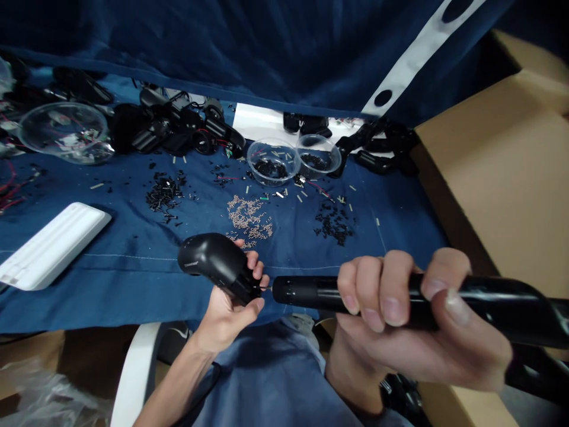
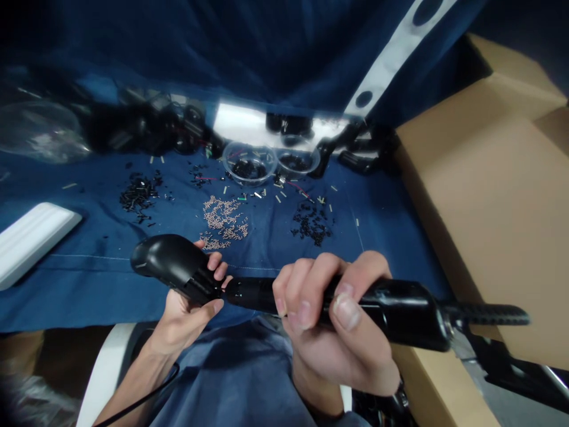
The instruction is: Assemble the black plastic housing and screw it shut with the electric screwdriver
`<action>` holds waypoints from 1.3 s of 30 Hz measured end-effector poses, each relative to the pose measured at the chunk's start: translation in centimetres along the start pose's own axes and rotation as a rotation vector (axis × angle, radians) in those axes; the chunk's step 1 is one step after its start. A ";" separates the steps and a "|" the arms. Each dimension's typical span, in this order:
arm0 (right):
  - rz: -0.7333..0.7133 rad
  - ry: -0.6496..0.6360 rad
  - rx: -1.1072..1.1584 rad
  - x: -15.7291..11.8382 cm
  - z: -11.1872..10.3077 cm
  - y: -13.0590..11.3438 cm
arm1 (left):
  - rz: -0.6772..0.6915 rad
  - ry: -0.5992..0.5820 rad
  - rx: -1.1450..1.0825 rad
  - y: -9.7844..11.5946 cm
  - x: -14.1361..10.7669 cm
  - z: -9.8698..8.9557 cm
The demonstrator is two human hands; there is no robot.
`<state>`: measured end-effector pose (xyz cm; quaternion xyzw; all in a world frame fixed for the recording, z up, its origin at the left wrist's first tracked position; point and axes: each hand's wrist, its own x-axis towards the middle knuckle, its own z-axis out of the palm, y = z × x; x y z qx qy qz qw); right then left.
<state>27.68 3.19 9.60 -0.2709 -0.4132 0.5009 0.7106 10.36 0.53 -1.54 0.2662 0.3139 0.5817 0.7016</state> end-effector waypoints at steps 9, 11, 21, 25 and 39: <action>-0.002 -0.009 0.005 -0.3 0.2 0.2 | -0.036 0.015 -0.031 0.4 0.1 0.5; -0.001 -0.013 0.016 -0.4 0.3 0.2 | -0.035 0.009 -0.036 0.4 0.1 0.5; 0.001 -0.002 0.074 -0.6 0.9 1.6 | -0.065 0.021 -0.032 -0.1 0.2 -0.9; -0.003 0.002 0.092 -0.8 0.6 2.2 | -0.142 0.017 -0.039 -0.5 0.2 -2.0; -0.127 0.522 0.114 -1.8 -9.5 1.6 | -0.410 -0.082 -0.183 2.2 2.4 0.2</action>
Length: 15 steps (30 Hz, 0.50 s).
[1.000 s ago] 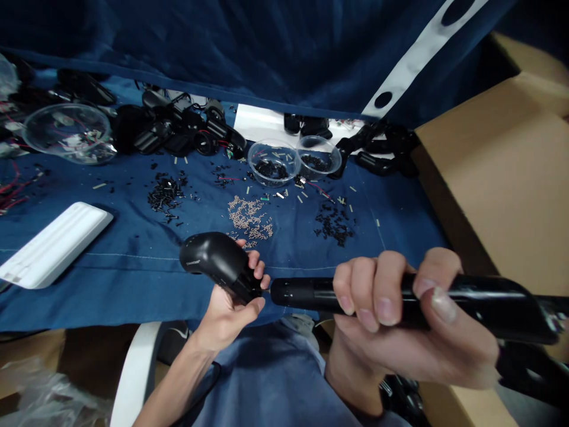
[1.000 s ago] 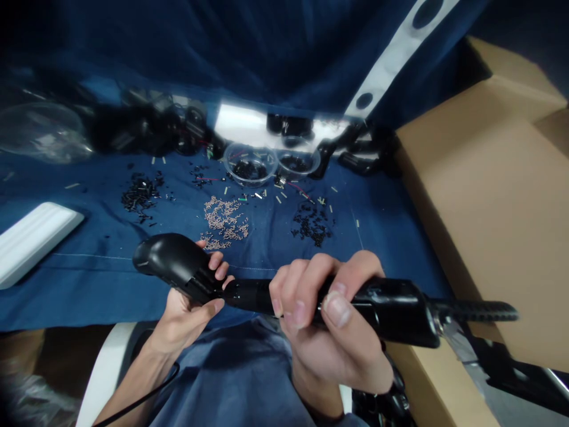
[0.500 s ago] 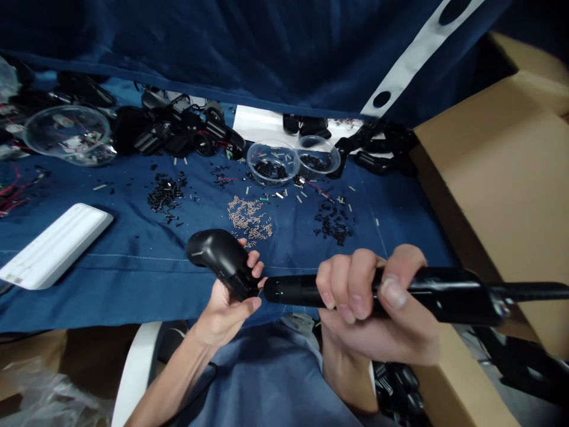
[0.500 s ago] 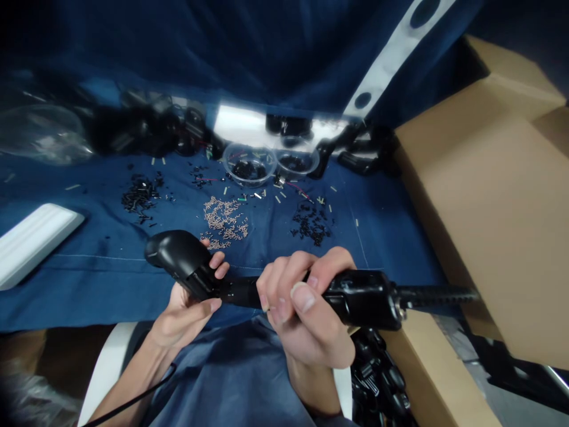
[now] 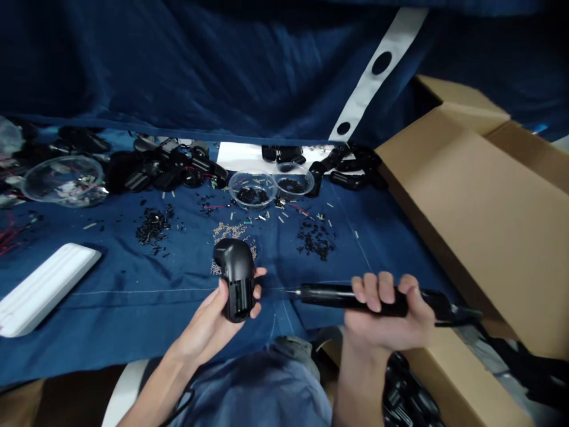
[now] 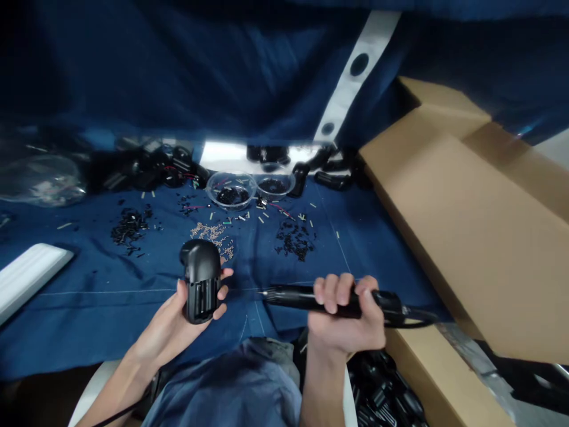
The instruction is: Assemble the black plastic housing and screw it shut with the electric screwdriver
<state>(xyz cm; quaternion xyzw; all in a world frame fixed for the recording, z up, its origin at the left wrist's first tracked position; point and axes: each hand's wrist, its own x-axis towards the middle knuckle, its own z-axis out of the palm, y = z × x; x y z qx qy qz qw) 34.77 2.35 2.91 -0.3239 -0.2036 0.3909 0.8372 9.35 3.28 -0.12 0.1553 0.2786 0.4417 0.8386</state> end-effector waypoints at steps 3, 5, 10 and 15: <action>-0.020 0.189 -0.038 1.0 -5.0 -0.7 | -0.089 -0.114 -0.050 0.6 0.2 1.5; -0.014 0.271 -0.041 1.3 -7.5 -0.7 | -0.117 -0.175 -0.071 0.6 0.3 2.8; 0.026 0.365 0.014 1.6 -10.0 -0.1 | -0.123 -0.276 -0.063 -0.2 0.8 6.3; 0.066 0.403 0.078 2.1 -10.5 0.2 | -0.124 -0.331 -0.015 -1.2 1.0 9.3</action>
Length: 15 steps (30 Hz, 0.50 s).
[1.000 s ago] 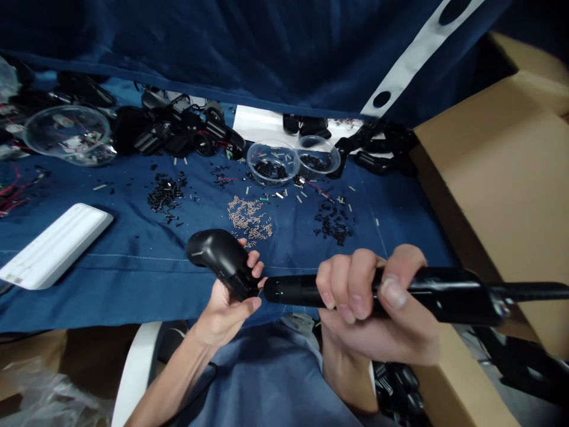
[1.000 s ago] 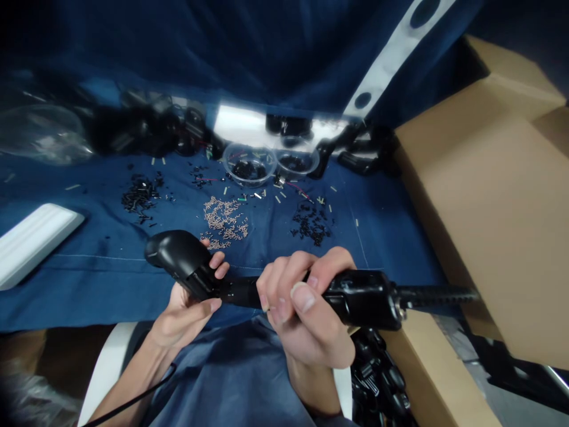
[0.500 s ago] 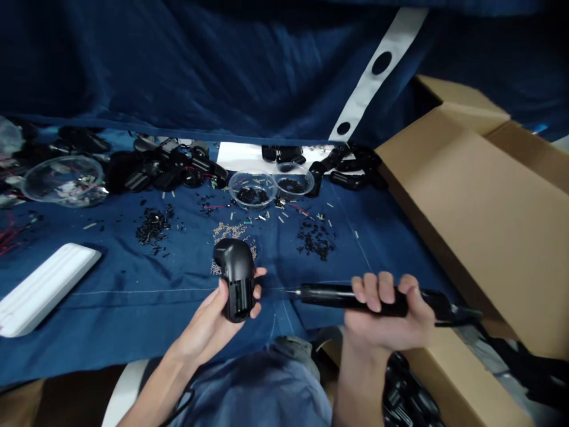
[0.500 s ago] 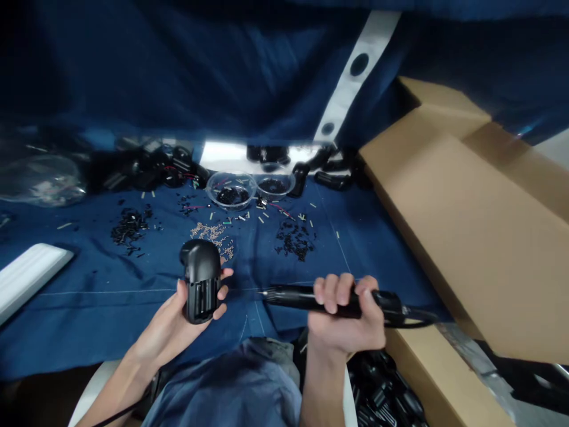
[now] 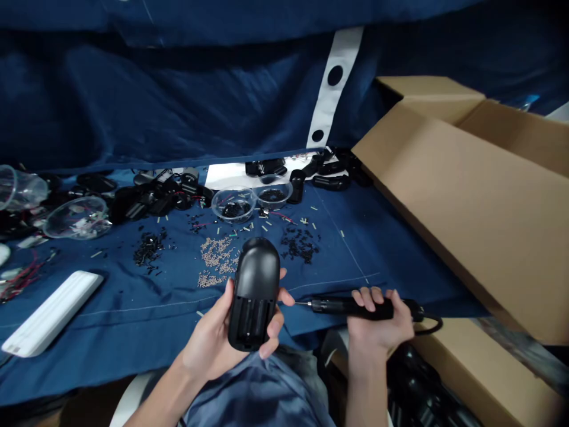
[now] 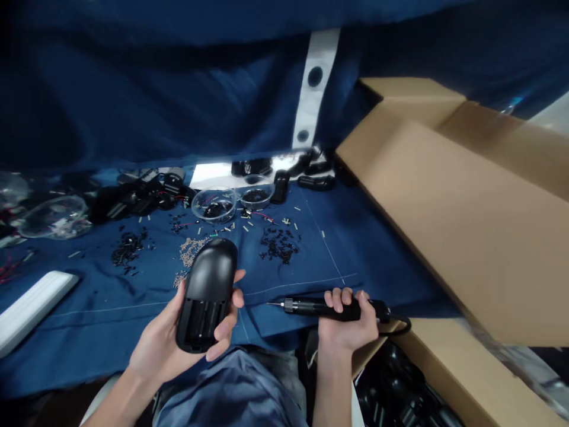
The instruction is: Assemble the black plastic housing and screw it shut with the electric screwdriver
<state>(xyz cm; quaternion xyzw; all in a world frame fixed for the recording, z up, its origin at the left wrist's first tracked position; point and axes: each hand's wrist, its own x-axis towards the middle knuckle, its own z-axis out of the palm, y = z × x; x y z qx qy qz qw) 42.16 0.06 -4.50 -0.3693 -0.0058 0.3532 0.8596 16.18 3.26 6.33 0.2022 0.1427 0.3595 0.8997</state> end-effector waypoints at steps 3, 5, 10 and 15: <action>0.017 0.012 0.031 0.0 0.0 0.0 | -0.005 0.009 0.096 -0.6 0.5 1.0; 0.027 0.010 0.049 -0.1 0.1 0.0 | 0.044 0.057 0.366 -0.9 1.0 1.0; 0.043 -0.016 0.081 -0.3 0.6 0.1 | 0.624 0.336 1.783 -1.6 2.8 -0.9; 0.037 -0.009 0.113 -0.1 0.8 0.3 | 0.847 0.145 2.373 -2.1 5.0 -1.4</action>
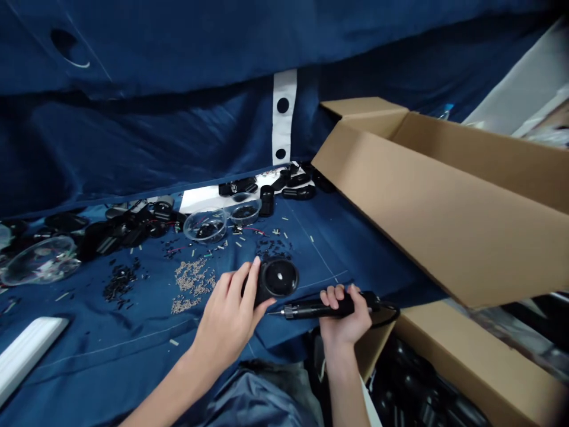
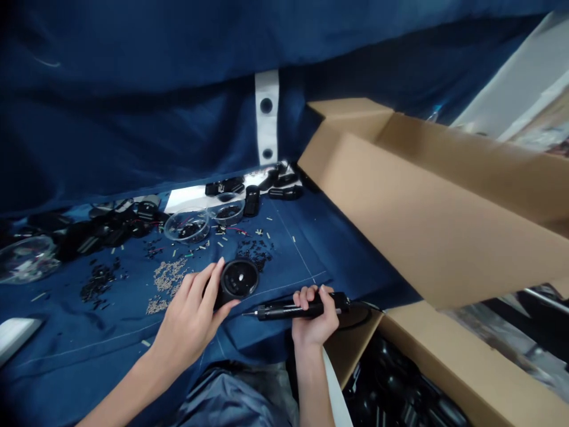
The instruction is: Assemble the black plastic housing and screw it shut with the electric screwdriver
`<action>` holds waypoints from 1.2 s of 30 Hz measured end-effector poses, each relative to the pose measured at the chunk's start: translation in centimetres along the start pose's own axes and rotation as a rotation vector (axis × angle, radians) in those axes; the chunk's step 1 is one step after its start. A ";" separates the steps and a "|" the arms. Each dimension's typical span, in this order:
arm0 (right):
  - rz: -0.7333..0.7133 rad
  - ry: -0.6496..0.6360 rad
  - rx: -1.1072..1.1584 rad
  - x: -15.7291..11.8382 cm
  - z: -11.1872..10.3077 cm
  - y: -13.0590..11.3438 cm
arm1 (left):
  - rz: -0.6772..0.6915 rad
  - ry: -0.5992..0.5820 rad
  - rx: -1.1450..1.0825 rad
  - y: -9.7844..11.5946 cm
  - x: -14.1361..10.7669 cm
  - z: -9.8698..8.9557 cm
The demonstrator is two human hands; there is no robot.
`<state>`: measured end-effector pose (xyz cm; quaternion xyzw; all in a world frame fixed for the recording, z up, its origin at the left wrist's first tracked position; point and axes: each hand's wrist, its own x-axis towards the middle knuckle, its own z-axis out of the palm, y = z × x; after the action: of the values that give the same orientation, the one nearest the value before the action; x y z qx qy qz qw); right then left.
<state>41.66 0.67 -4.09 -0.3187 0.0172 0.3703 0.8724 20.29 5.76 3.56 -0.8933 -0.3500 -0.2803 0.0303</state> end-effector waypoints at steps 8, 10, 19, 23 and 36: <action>0.021 0.011 0.013 0.4 0.1 0.3 | 0.132 -0.114 -0.101 0.1 6.3 1.9; 0.017 0.011 0.007 0.6 0.2 0.5 | 0.210 -0.145 -0.107 -0.1 9.1 2.7; -0.032 0.010 0.020 0.9 0.7 1.0 | 0.597 -0.132 -0.285 3.9 25.9 6.2; -0.049 -0.001 0.015 0.9 0.5 1.1 | 0.393 -0.123 -0.480 10.3 33.4 7.1; -0.088 0.071 -0.143 0.2 0.0 0.6 | 0.322 -0.349 -0.675 10.7 23.3 8.1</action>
<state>41.42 1.16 -4.47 -0.3935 0.0076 0.3202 0.8617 44.98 13.93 10.46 -0.9305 -0.0941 -0.2152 -0.2811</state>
